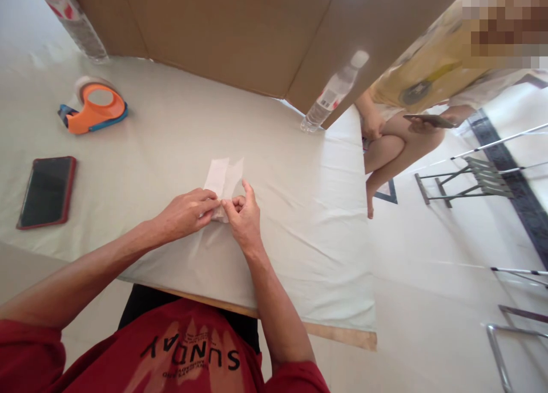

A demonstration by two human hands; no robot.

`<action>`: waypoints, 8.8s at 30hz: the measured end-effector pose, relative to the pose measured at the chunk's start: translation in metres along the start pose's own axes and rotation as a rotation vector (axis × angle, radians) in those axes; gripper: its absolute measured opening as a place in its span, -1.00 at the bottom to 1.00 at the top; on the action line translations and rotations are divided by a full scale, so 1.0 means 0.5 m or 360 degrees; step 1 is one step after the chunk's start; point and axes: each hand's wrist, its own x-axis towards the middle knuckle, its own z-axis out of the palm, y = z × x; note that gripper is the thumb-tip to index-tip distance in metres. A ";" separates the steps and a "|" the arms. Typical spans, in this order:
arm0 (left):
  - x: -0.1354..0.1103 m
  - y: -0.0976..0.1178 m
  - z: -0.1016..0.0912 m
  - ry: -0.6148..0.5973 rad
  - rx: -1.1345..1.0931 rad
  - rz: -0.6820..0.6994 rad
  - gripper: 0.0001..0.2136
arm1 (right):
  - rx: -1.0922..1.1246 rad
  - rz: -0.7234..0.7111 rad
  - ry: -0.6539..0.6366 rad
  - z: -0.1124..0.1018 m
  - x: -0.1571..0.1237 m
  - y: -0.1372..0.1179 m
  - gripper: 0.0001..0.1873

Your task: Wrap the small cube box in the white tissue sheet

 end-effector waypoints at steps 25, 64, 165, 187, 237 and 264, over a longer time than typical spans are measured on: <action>-0.001 0.012 0.052 0.0690 -0.1032 -0.0485 -0.88 | -0.0930 -0.0426 -0.0554 -0.018 -0.020 -0.037 -0.23; -0.007 -0.014 0.070 0.0536 -0.0572 -0.0190 -0.72 | -0.0105 0.0002 -0.0377 0.007 0.213 0.005 -0.69; -0.005 -0.051 0.037 -0.0049 -0.2832 -0.0768 -0.31 | 0.0314 -0.0099 -0.0404 -0.008 0.017 0.053 0.04; -0.015 -0.049 0.014 -0.0150 -0.2069 -0.0792 -0.60 | -0.0124 -0.0330 -0.0239 0.005 0.004 0.045 -0.75; -0.009 -0.044 0.035 0.0083 -0.1583 -0.0675 -0.64 | -0.0398 -0.0557 -0.0433 -0.003 0.009 0.020 -0.73; -0.009 -0.047 0.030 0.0154 -0.1513 -0.0578 -0.81 | -0.0851 -0.0771 -0.0411 -0.015 0.001 0.046 -0.49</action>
